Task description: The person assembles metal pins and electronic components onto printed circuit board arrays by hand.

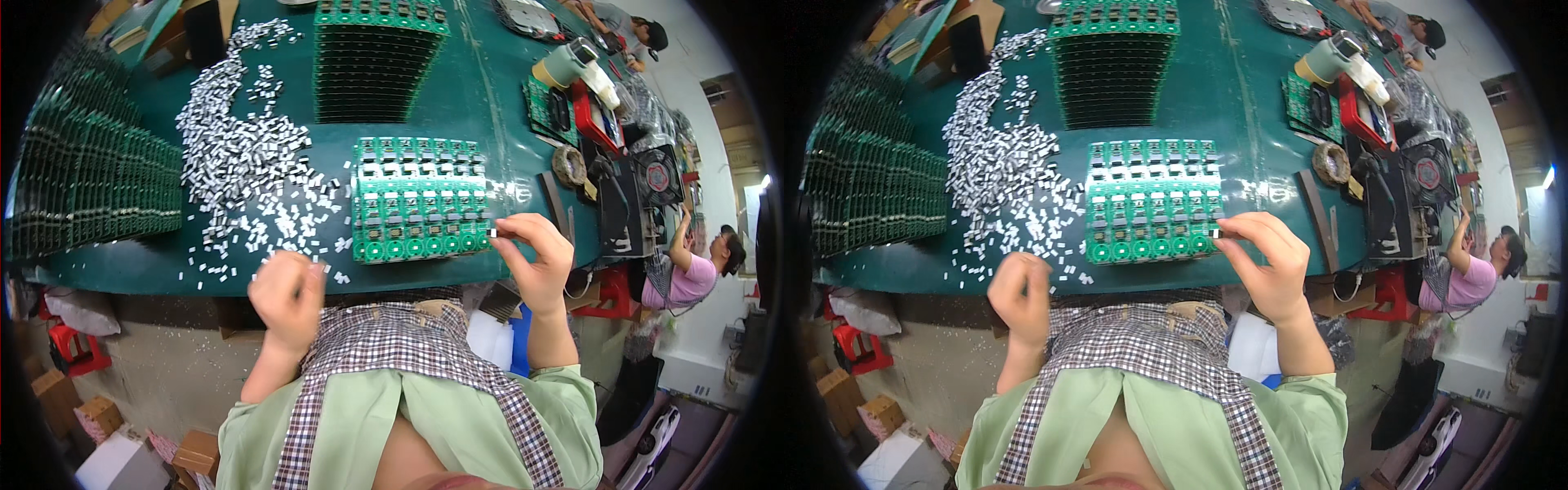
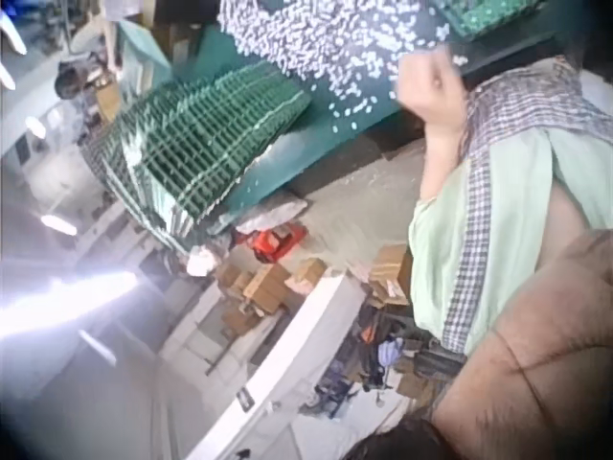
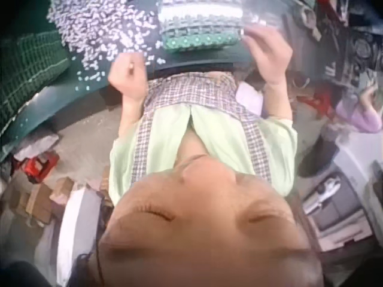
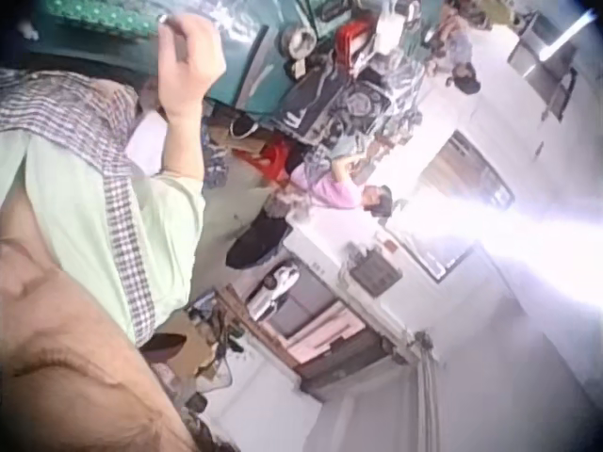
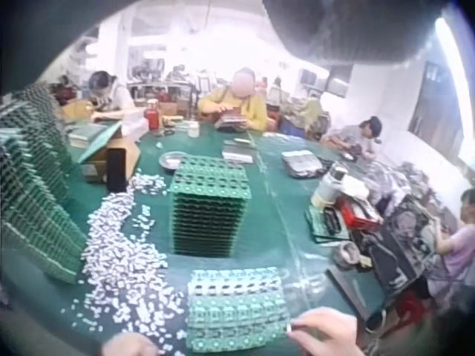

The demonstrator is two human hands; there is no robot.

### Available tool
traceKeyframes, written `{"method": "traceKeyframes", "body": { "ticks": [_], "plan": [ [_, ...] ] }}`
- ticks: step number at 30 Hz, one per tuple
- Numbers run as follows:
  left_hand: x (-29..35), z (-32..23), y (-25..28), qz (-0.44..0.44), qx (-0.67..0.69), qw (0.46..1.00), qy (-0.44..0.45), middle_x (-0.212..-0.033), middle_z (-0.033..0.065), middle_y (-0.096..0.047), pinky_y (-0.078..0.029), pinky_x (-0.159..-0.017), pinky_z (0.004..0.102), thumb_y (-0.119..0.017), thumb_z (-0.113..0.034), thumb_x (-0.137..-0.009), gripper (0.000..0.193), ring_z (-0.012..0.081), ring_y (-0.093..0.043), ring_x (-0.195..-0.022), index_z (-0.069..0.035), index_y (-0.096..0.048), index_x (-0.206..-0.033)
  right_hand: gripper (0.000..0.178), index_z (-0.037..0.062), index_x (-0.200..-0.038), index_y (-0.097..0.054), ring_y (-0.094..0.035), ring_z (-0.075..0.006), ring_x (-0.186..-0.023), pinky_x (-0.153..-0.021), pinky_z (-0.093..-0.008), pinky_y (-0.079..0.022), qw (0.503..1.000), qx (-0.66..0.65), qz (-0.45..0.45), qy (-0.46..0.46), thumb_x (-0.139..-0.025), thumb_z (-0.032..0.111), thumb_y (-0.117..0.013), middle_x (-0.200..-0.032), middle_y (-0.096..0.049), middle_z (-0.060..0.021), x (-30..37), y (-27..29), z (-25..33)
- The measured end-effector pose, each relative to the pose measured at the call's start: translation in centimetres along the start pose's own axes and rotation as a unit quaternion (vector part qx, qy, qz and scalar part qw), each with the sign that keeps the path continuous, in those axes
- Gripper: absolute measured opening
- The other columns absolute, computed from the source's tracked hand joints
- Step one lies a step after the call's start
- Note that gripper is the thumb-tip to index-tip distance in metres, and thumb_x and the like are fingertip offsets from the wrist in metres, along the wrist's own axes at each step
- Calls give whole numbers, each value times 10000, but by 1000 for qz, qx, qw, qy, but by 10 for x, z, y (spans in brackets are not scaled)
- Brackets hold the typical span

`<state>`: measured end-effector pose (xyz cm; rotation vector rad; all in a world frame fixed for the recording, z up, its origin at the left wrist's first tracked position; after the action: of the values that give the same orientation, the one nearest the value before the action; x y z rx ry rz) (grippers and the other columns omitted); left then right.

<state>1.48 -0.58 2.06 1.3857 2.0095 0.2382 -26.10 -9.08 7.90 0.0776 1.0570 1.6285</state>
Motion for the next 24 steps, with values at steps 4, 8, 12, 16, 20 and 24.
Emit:
{"method": "traceKeyframes", "body": {
  "ticks": [4, 8, 12, 16, 20, 24],
  "plan": [
    [-11, 22, -12, 5, -104, 993, 57, -1105, 184, -575, -432, -873, 395, -522, 3, -861, 336, 339, -548, -1023, 23, -507, -1195, 192, 19, -861, -656, -646, -235, -709, -598, -304, -517, 989, 110, 60, 83, -682, -14, -718, -825, -650, -90, 2, -7, -1],
    [-17, -1, -25, 64, -62, 996, -30, -1279, 200, -472, -331, -1006, 438, -585, -111, -863, 482, 355, -427, -1199, 29, -440, -1301, 193, 27, -859, -652, -646, -233, -707, -588, -313, -519, 978, 149, 74, 125, -678, -10, -711, -826, -644, -76, -1, -11, -1],
    [-23, 15, -27, 47, -152, 987, -6, -1292, 169, -485, -314, -1022, 415, -639, -130, -829, 523, 323, -436, -1206, -5, -461, -1305, 195, 29, -855, -648, -647, -227, -708, -589, -309, -523, 972, 171, 82, 139, -670, -12, -695, -824, -637, -73, -2, -14, 0],
    [-24, 64, -27, 32, -264, 963, 49, -1245, 151, -511, -334, -996, 419, -660, -145, -815, 499, 319, -452, -1166, -24, -495, -1269, 202, 23, -859, -644, -643, -225, -712, -581, -312, -521, 972, 165, 99, 138, -666, -15, -688, -825, -631, -73, -5, -16, 2],
    [-33, 76, -34, 46, -284, 956, 51, -1184, 128, -546, -356, -967, 411, -673, -115, -786, 483, 305, -477, -1119, -31, -519, -1236, 205, 18, -858, -641, -637, -224, -709, -569, -313, -514, 970, 171, 100, 142, -662, -23, -687, -819, -624, -71, -7, -16, 4],
    [-41, 80, -35, 29, -296, 954, 45, -1083, 103, -569, -380, -911, 395, -675, -111, -778, 386, 280, -511, -1028, -36, -577, -1144, 216, 20, -852, -640, -631, -220, -696, -569, -310, -508, 965, 183, 116, 147, -649, -33, -690, -819, -620, -73, -9, -16, 5]
  ]
}}
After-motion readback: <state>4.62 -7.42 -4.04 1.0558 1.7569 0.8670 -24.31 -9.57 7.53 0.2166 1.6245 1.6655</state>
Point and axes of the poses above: each hand's wrist, its own x-axis away from the middle knuckle, its own y-axis out of the back of the hand, z = x × y, the point moved 3 cm from there along -x, towards the middle knuckle
